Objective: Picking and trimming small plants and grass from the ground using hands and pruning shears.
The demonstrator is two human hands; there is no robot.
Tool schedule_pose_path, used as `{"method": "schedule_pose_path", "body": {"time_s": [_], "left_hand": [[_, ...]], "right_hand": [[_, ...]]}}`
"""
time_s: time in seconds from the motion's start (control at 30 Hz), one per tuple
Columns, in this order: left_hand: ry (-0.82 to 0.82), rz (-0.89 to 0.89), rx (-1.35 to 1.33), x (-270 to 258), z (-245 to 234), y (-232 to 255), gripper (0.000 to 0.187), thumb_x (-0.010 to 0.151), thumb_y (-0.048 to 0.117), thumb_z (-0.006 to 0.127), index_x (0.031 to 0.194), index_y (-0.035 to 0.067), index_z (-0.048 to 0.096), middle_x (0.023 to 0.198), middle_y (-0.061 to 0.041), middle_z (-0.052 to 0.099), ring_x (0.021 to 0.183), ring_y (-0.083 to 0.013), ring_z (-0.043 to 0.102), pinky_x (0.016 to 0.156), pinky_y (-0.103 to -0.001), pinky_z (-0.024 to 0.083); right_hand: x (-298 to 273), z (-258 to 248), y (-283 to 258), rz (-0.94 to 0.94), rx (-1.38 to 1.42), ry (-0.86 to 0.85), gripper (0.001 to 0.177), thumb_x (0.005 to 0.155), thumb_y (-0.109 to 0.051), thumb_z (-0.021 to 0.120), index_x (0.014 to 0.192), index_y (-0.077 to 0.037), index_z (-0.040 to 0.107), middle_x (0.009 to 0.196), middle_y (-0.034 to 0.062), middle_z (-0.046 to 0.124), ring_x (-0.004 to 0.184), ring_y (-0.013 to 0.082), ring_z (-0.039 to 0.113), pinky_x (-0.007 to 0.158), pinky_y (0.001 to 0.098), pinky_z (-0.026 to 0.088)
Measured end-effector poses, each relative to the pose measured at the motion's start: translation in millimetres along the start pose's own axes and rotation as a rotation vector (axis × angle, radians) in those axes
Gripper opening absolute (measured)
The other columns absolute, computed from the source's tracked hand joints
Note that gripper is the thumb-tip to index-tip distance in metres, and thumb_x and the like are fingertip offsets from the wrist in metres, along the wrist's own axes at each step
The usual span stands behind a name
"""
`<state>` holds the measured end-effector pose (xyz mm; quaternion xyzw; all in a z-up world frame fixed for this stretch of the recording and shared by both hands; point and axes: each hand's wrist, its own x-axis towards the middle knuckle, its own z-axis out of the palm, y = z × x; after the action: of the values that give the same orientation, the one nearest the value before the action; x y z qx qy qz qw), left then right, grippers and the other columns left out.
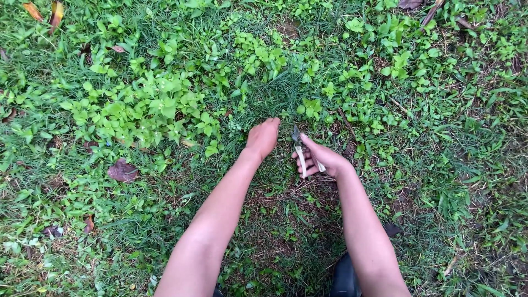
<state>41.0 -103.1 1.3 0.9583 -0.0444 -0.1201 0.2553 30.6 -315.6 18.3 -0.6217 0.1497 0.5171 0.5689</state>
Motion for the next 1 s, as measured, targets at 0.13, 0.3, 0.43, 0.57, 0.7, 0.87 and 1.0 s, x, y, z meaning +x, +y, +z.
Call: {"method": "schedule_pose_path", "body": {"time_s": [0.13, 0.3, 0.43, 0.57, 0.7, 0.87, 1.0], "left_hand": [[-0.007, -0.019, -0.029, -6, -5, 4, 0.019, 0.095, 0.000, 0.046, 0.107, 0.005, 0.060, 0.111, -0.019, 0.067, 0.102, -0.0394, 0.068, 0.090, -0.053, 0.053], [0.015, -0.004, -0.059, -7, -14, 3, 0.023, 0.094, 0.001, 0.046, 0.113, 0.005, 0.058, 0.113, -0.021, 0.065, 0.101, -0.0426, 0.067, 0.088, -0.054, 0.053], [-0.003, -0.028, -0.047, -13, -18, -6, 0.021, 0.096, 0.001, 0.047, 0.113, 0.004, 0.058, 0.112, -0.021, 0.066, 0.102, -0.0422, 0.067, 0.090, -0.053, 0.053], [0.023, -0.039, -0.042, -17, -10, -22, 0.020, 0.096, 0.001, 0.046, 0.111, 0.004, 0.058, 0.113, -0.021, 0.066, 0.103, -0.0417, 0.067, 0.091, -0.053, 0.053], [0.055, 0.000, -0.086, -23, -7, -34, 0.021, 0.097, 0.007, 0.046, 0.112, 0.005, 0.060, 0.116, -0.021, 0.066, 0.099, -0.0423, 0.066, 0.089, -0.054, 0.052], [-0.170, -0.091, -0.083, -38, -25, -57, 0.020, 0.099, 0.013, 0.049, 0.106, 0.007, 0.066, 0.108, -0.018, 0.070, 0.098, -0.0368, 0.068, 0.088, -0.051, 0.055], [-0.585, -0.365, 0.094, -30, -21, -119, 0.019, 0.094, 0.006, 0.054, 0.096, 0.005, 0.073, 0.101, -0.015, 0.075, 0.093, -0.0262, 0.074, 0.086, -0.044, 0.064]], "right_hand": [[36, -6, -1, -0.005, -0.029, -0.021, 0.077, 0.090, -0.074, 0.035, 0.099, -0.006, 0.068, 0.076, 0.0042, 0.068, 0.067, 0.0169, 0.071, 0.061, 0.0341, 0.064], [61, -21, 32, -0.072, -0.240, 0.259, 0.073, 0.101, -0.075, 0.043, 0.091, -0.004, 0.061, 0.068, 0.0016, 0.055, 0.054, 0.0179, 0.051, 0.046, 0.0340, 0.046], [9, -5, 16, -0.045, -0.171, 0.164, 0.076, 0.099, -0.075, 0.038, 0.089, -0.004, 0.064, 0.068, 0.0020, 0.059, 0.055, 0.0142, 0.058, 0.048, 0.0307, 0.052], [20, -1, 9, -0.015, -0.028, 0.039, 0.065, 0.096, -0.066, 0.039, 0.092, -0.005, 0.063, 0.067, 0.0034, 0.062, 0.056, 0.0180, 0.064, 0.053, 0.0331, 0.060], [53, -5, 15, -0.085, 0.110, 0.038, 0.043, 0.100, -0.043, 0.050, 0.108, -0.002, 0.059, 0.079, 0.0052, 0.071, 0.066, 0.0175, 0.072, 0.063, 0.0320, 0.065], [5, 21, 17, -0.134, -0.378, -0.201, 0.043, 0.101, -0.047, 0.052, 0.112, -0.006, 0.061, 0.073, -0.0001, 0.059, 0.054, 0.0106, 0.054, 0.048, 0.0265, 0.049], [-25, 33, 4, -0.112, -0.806, -0.295, 0.045, 0.096, -0.058, 0.051, 0.112, -0.018, 0.060, 0.073, -0.0028, 0.056, 0.054, 0.0070, 0.053, 0.047, 0.0242, 0.050]]}}
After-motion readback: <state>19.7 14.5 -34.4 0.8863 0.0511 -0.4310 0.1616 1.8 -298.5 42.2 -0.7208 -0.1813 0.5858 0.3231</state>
